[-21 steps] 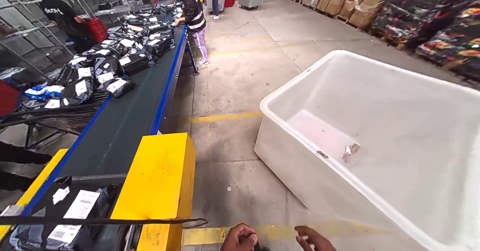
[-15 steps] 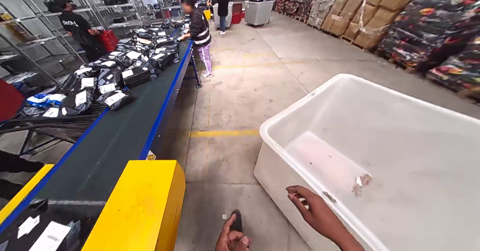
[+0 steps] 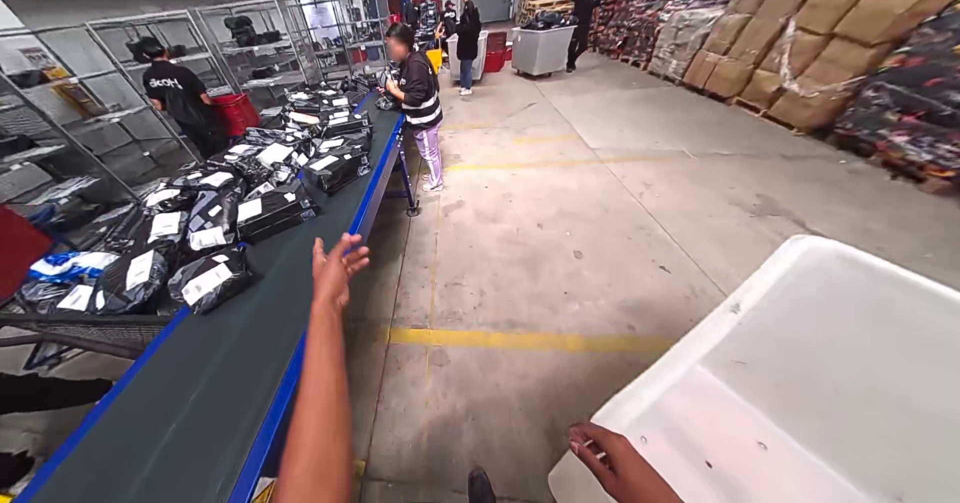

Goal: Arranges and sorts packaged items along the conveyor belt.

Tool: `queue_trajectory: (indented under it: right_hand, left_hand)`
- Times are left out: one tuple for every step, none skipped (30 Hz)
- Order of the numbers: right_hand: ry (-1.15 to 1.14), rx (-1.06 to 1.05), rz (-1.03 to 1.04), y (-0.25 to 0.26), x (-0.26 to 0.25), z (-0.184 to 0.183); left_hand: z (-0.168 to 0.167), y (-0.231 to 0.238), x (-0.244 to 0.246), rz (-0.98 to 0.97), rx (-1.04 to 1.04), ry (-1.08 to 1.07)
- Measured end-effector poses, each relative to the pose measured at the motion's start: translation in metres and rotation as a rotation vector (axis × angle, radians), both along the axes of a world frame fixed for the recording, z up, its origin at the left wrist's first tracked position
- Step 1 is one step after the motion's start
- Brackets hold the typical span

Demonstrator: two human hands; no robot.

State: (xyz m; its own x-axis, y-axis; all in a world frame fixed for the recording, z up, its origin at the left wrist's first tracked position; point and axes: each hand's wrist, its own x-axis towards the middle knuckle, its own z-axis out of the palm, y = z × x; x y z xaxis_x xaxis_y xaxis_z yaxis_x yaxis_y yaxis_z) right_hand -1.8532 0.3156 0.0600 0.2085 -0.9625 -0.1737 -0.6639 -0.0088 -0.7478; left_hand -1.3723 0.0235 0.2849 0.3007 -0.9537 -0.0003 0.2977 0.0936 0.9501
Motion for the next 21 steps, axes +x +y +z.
queue_trajectory:
  right_hand:
    - [-0.008,0.015,0.008,-0.021,-0.002,-0.004]
    - [-0.002,0.035,0.018,-0.042,-0.003,-0.008]
    - [0.014,0.058,0.029,-0.066,-0.004,-0.012]
    - [0.031,0.078,0.044,-0.091,-0.003,-0.016]
    - [0.046,0.105,0.06,-0.117,-0.003,-0.02]
    - [0.056,0.131,0.073,-0.144,-0.004,-0.025]
    - [0.058,0.162,0.082,-0.17,-0.006,-0.03]
    - [0.06,0.191,0.092,-0.197,-0.007,-0.036]
    - [0.057,0.213,0.1,-0.226,-0.008,-0.042]
    - [0.053,0.23,0.112,-0.256,-0.008,-0.049]
    - [0.046,0.244,0.121,-0.287,-0.009,-0.058]
    - [0.042,0.253,0.124,-0.32,-0.011,-0.068]
    - [0.045,0.265,0.122,-0.354,-0.014,-0.077]
    - [0.053,0.283,0.119,-0.386,-0.017,-0.087]
    - [0.065,0.303,0.119,-0.419,-0.018,-0.094]
    - [0.085,0.323,0.126,-0.453,-0.02,-0.097]
    - [0.115,0.345,0.139,-0.493,-0.021,-0.097]
    - [0.156,0.37,0.163,-0.531,-0.019,-0.097]
    - [0.198,0.393,0.19,-0.569,-0.016,-0.095]
    - [0.23,0.406,0.219,-0.607,-0.012,-0.089]
    - [0.253,0.403,0.251,-0.648,-0.007,-0.082]
  left_hand:
    - [0.022,-0.036,0.015,-0.003,0.006,-0.018]
    - [0.041,-0.069,0.03,-0.004,0.015,-0.036]
    - [0.057,-0.101,0.045,0.007,0.024,-0.063]
    - [0.07,-0.129,0.06,0.035,0.034,-0.095]
    - [0.078,-0.155,0.075,0.07,0.051,-0.126]
    - [0.084,-0.18,0.086,0.102,0.074,-0.156]
    - [0.086,-0.203,0.096,0.13,0.098,-0.179]
    - [0.085,-0.228,0.106,0.154,0.123,-0.202]
    - [0.084,-0.253,0.115,0.178,0.149,-0.227]
    - [0.081,-0.277,0.123,0.2,0.175,-0.259]
    - [0.077,-0.301,0.13,0.211,0.201,-0.291]
    - [0.073,-0.328,0.136,0.221,0.224,-0.316]
    - [0.067,-0.357,0.141,0.229,0.248,-0.336]
    - [0.061,-0.386,0.147,0.239,0.277,-0.355]
    - [0.056,-0.411,0.155,0.25,0.308,-0.364]
    - [0.054,-0.434,0.162,0.259,0.337,-0.368]
    - [0.056,-0.459,0.169,0.262,0.36,-0.374]
    - [0.061,-0.483,0.177,0.256,0.38,-0.392]
    - [0.066,-0.505,0.183,0.248,0.398,-0.417]
    - [0.072,-0.527,0.188,0.242,0.41,-0.445]
    - [0.079,-0.552,0.191,0.238,0.411,-0.466]
